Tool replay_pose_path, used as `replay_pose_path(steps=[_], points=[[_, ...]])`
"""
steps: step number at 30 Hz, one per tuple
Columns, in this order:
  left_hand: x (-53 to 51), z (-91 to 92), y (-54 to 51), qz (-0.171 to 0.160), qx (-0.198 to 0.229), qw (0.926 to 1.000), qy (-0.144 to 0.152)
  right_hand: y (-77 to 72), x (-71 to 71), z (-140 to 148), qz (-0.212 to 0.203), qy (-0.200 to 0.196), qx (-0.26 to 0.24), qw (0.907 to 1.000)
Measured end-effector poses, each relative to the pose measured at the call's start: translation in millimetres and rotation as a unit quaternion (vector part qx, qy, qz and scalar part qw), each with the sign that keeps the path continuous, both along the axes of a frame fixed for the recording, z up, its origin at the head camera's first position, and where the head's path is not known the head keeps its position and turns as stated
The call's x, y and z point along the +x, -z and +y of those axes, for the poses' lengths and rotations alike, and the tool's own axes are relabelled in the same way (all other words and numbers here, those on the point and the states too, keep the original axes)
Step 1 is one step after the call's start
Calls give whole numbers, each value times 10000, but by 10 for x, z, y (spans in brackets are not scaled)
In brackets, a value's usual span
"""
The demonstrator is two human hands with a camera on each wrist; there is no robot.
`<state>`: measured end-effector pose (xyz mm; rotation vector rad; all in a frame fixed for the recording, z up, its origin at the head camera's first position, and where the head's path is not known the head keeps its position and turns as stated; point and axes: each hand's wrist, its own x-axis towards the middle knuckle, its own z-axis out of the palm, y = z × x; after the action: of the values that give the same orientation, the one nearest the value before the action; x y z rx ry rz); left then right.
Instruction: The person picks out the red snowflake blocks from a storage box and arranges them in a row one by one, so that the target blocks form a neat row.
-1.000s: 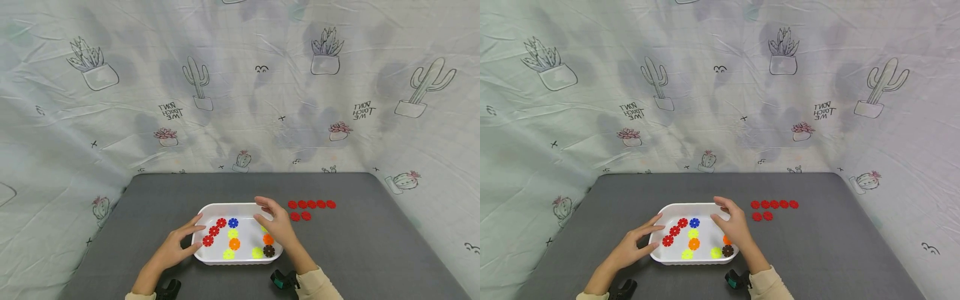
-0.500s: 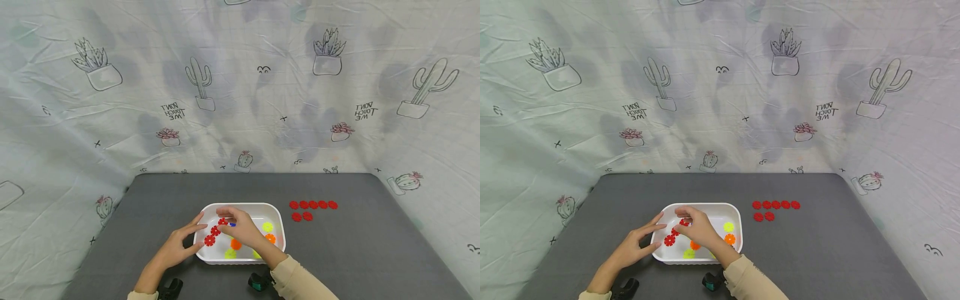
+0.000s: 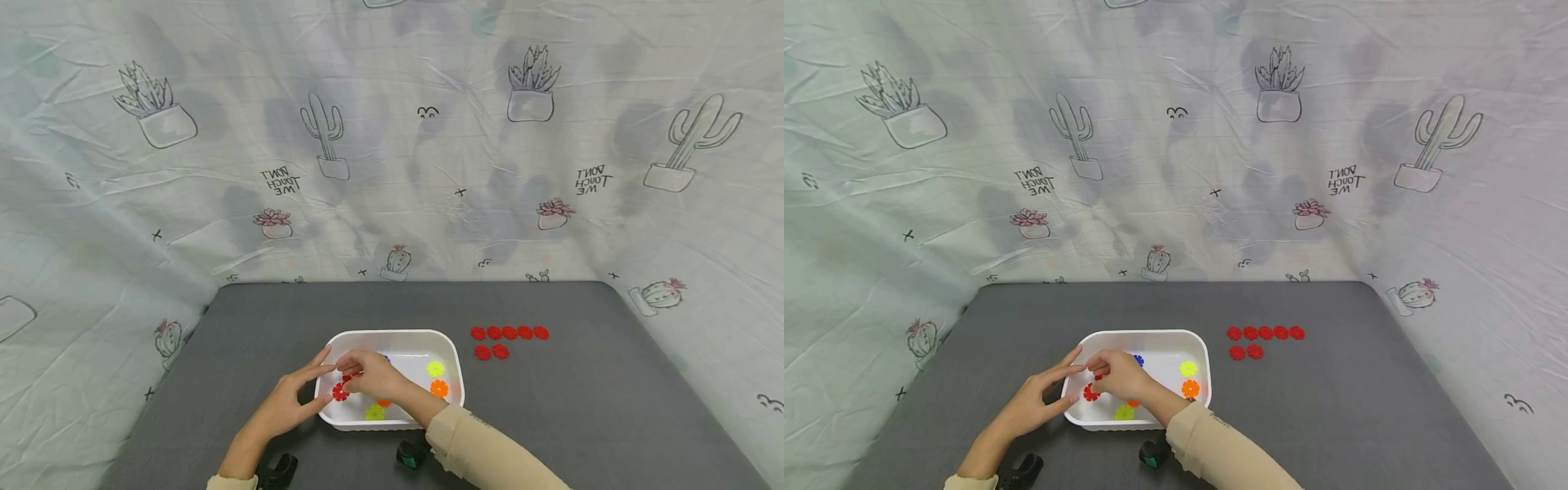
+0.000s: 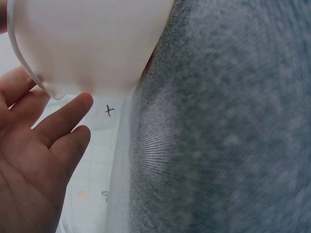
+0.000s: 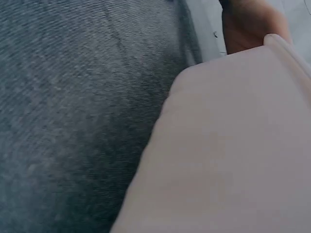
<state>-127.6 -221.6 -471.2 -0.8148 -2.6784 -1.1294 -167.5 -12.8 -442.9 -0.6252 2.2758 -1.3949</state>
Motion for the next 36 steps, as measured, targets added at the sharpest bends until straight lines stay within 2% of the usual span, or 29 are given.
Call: replay_pose_path(steps=[4,10,13,19,21,26,33,36], points=[[-7,-5,-4,35,26,10000,73,64,1,-18,48,-5,23,10000],[10,-8,-21,17,48,10000,63,148,19,-56,657,-306,630,9954],[12,-6,-15,-34,58,10000,-34,167,26,-69,935,-425,931,9903],[5,-9,-2,-33,-33,9999,-96,204,27,-102,1588,-742,1458,9737],[7,-7,-9,-138,-16,9998,-126,218,27,-114,1724,-797,1573,9691],[13,0,-33,-352,-8,9992,-206,232,30,-134,1850,-867,1823,9618],[1,-3,-25,-102,-70,9998,-170,220,49,-136,1943,-883,2198,9519],[-10,-5,-9,-5,-79,9999,-147,220,65,-126,1947,-805,2275,9507]])
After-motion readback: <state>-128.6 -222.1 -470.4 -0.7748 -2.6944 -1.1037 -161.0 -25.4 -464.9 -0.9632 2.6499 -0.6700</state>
